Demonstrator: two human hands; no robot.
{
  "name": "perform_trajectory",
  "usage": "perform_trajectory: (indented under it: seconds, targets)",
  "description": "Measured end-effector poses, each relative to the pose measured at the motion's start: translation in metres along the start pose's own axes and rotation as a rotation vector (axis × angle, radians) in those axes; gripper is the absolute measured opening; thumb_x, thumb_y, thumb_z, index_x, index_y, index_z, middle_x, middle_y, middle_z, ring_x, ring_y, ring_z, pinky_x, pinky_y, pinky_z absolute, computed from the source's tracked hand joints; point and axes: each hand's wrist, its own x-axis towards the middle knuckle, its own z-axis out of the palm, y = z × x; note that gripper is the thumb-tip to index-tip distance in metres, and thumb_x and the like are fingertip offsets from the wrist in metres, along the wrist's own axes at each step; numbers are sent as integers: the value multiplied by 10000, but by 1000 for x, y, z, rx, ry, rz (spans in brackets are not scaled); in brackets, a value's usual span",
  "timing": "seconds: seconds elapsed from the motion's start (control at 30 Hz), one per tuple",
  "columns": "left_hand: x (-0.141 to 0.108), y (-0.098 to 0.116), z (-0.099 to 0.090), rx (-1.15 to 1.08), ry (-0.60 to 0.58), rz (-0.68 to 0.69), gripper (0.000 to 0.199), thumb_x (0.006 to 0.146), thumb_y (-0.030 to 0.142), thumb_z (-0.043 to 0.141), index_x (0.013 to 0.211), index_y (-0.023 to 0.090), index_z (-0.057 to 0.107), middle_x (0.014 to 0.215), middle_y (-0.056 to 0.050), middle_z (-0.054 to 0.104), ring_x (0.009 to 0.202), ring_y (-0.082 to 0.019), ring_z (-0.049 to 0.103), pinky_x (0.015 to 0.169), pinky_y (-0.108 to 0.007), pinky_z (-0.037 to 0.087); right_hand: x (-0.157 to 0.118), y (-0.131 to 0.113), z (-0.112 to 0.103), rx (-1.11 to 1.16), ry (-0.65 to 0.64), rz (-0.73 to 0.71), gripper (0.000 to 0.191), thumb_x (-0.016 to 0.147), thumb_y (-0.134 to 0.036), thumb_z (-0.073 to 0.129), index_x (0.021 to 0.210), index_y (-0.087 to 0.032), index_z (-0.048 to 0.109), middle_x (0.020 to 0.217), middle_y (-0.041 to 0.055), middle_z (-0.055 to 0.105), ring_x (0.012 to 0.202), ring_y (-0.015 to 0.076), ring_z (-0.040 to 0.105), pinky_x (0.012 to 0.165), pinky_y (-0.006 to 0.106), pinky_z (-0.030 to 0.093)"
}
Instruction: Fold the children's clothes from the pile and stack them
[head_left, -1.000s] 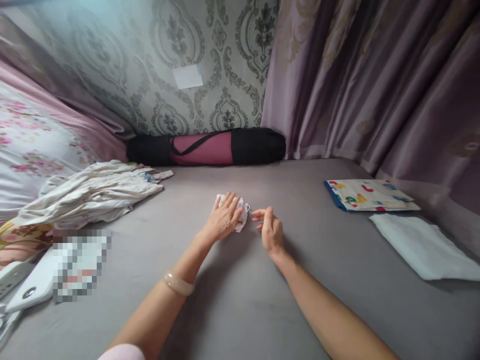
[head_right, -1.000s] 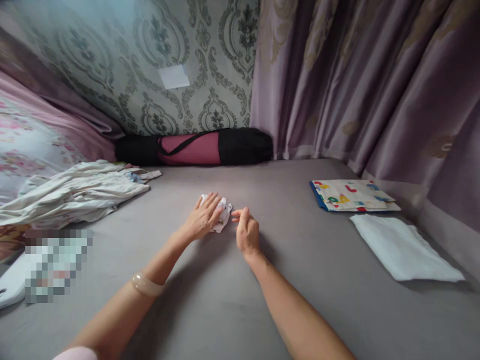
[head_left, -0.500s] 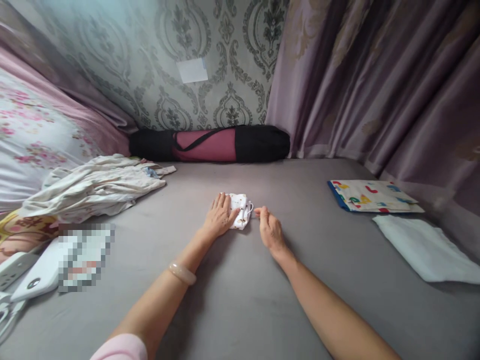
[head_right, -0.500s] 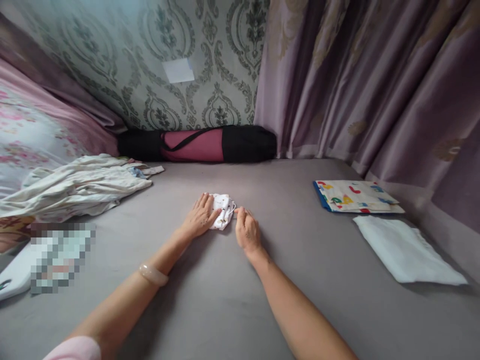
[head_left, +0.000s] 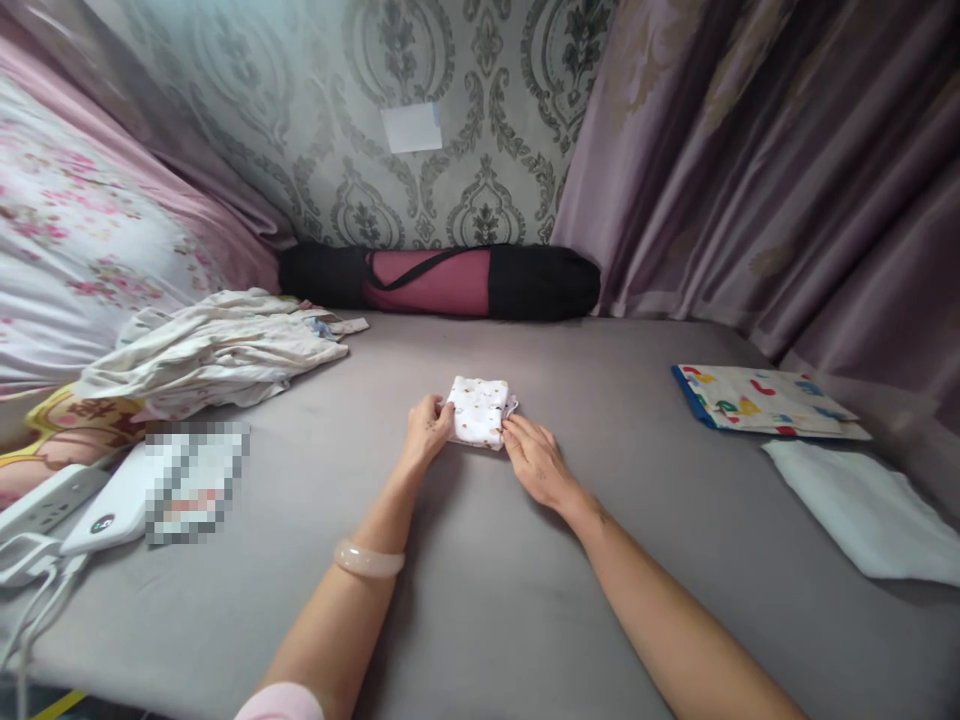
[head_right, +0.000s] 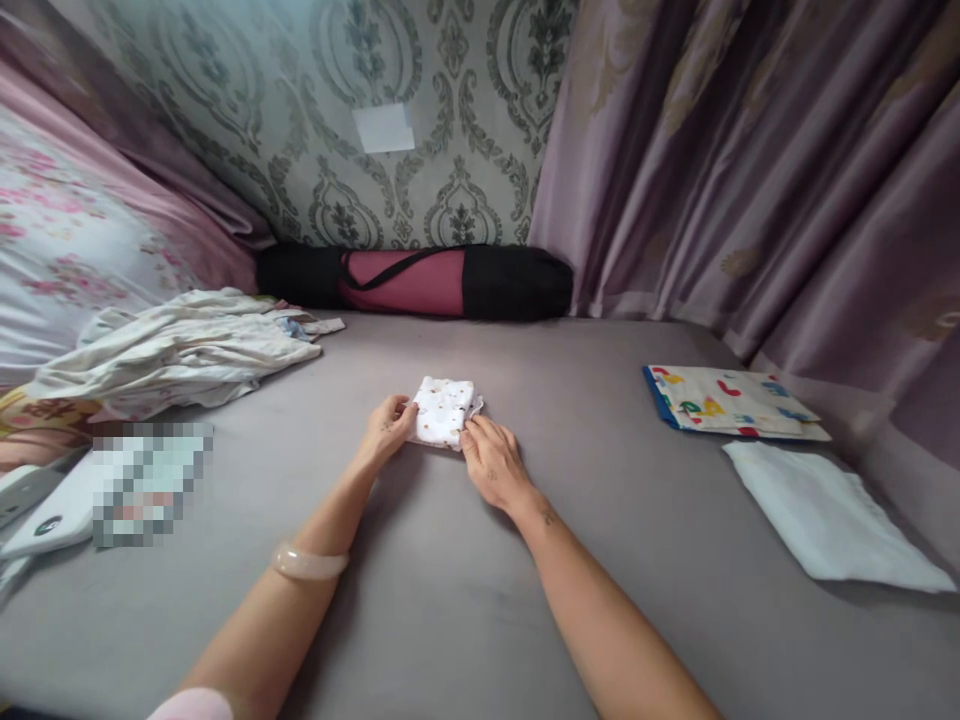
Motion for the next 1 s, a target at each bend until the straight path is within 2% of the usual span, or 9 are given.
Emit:
perform_trajectory:
  seconds: [0.13, 0.23, 0.3, 0.37, 0.5, 0.7, 0.8, 0.9, 1.0]
  targets:
    - [5, -2, 2, -35, -29, -1, 440, 864, 389, 499, 1159, 81, 607, 915, -115, 691, 861, -213, 621, 750, -294, 454, 8, 5, -2, -44, 41, 170, 493, 1007, -365, 186, 1273, -183, 559, 1372, 102, 535, 1275, 198, 466, 1059, 365, 315]
    - [7, 1, 0, -73, -75, 19, 451, 842, 411, 516, 1123, 78, 633, 823, -94, 676, 773, -200, 605, 663, -270, 435, 13, -2, -1, -172, -24, 282, 534, 997, -403, 221, 1382, -114, 452, 1451, 163, 437, 1364, 261, 349, 1102, 441, 234]
    - [6, 5, -4, -131, -109, 51, 431, 821, 434, 533, 1047, 92, 666, 760, -71, 653, 720, -186, 585, 615, -254, 410, 17, -9, 2, -216, -99, 302, 580, 992, -425, 236, 1408, -57, 405, 1494, 202, 357, 1402, 300, 270, 1119, 487, 170]
    - [3, 9, -8, -225, -151, 66, 407, 789, 460, 563, 948, 105, 684, 716, -50, 626, 680, -170, 564, 580, -241, 388, 21, -17, 6, -215, -140, 294, 587, 993, -424, 232, 1386, -33, 424, 1503, 219, 330, 1408, 312, 247, 1122, 491, 154]
    - [-5, 19, -13, -505, -224, -7, 388, 665, 427, 687, 905, 127, 632, 737, -15, 609, 645, -135, 551, 555, -217, 386, 30, -24, 14, -155, -125, 268, 528, 994, -376, 238, 1323, -45, 485, 1405, 227, 448, 1330, 279, 367, 1092, 421, 241]
    - [-12, 30, -16, -807, -330, -56, 397, 569, 282, 728, 872, 163, 502, 737, 26, 587, 616, -103, 557, 582, -214, 438, 32, -31, 12, 55, -96, 228, 465, 996, -356, 244, 1296, -102, 493, 1303, 181, 537, 1240, 235, 473, 1048, 366, 323]
    - [-13, 32, -19, -860, -319, -61, 496, 569, 286, 722, 999, 152, 514, 800, 0, 617, 656, -126, 593, 604, -236, 470, 30, -37, 6, 211, -94, 298, 471, 1000, -390, 235, 1305, -140, 493, 1320, 152, 548, 1259, 229, 476, 1059, 364, 328]
    - [-16, 37, -23, -919, -340, -20, 644, 593, 327, 710, 1179, 158, 502, 958, -55, 666, 759, -175, 644, 659, -276, 513, 28, -39, -3, 368, -71, 431, 520, 991, -481, 245, 1315, -167, 503, 1325, 132, 563, 1270, 250, 480, 1063, 383, 337]
    - [-22, 45, -26, -950, -389, 7, 697, 604, 391, 727, 1226, 157, 518, 1027, -93, 685, 806, -220, 669, 654, -288, 536, 28, -34, -7, 612, 7, 493, 525, 952, -570, 340, 1278, -214, 547, 1218, 91, 637, 1186, 259, 549, 1008, 394, 403]
